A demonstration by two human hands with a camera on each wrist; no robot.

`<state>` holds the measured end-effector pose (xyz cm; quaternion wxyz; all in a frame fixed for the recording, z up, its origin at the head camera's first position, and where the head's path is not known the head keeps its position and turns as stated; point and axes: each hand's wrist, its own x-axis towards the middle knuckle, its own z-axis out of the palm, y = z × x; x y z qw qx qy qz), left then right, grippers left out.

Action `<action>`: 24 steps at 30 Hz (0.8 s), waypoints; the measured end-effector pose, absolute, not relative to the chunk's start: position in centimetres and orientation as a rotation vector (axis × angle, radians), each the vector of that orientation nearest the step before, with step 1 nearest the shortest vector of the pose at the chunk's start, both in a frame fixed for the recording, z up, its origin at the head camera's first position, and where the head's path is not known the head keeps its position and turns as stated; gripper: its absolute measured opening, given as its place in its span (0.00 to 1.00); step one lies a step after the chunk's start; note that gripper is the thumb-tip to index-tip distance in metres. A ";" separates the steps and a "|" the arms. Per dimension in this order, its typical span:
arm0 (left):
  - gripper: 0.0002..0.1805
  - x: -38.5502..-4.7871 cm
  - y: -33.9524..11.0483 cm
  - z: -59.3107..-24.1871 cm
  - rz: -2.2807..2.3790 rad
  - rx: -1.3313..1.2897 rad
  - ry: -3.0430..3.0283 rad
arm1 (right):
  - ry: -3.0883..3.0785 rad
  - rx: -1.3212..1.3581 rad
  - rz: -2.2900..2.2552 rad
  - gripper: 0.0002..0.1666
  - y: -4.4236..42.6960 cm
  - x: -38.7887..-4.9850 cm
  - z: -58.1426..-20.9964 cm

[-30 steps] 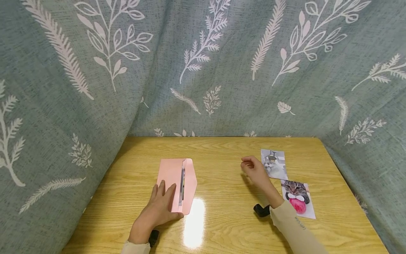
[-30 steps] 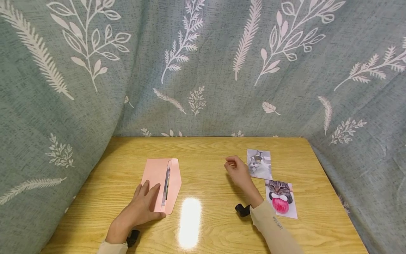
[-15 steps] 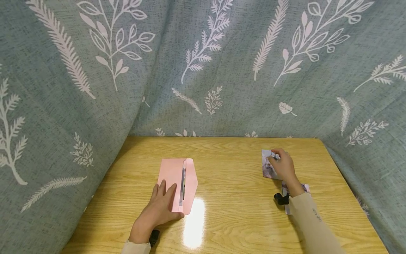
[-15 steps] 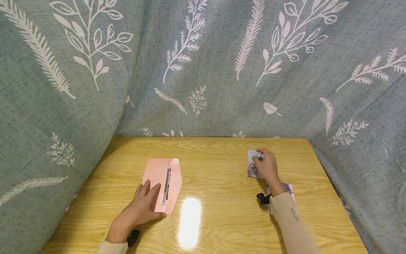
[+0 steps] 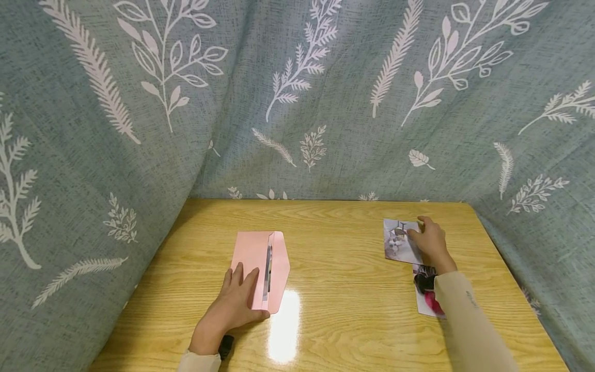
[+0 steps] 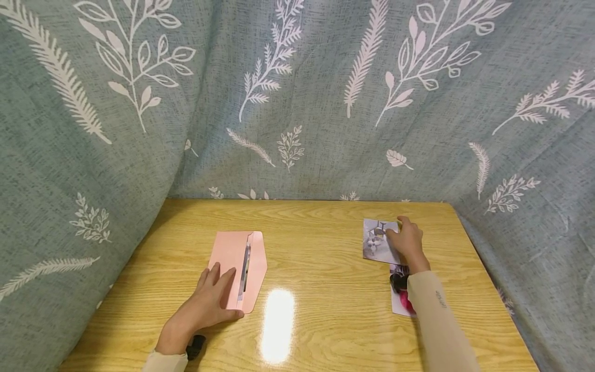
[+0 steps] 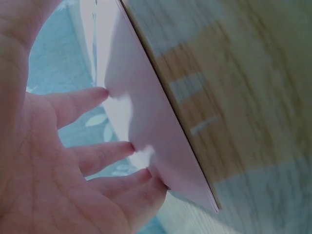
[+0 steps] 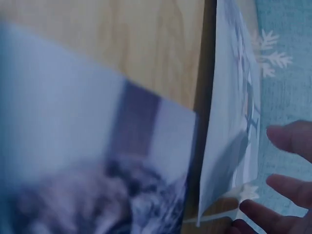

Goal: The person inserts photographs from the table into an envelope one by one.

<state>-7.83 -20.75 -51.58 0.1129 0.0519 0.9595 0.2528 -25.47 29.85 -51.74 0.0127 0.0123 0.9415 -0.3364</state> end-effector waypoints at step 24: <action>0.61 -7.8 -20.7 -51.4 0.755 0.149 2.817 | 2.958 0.119 -1.046 0.23 29.9 -25.5 -51.7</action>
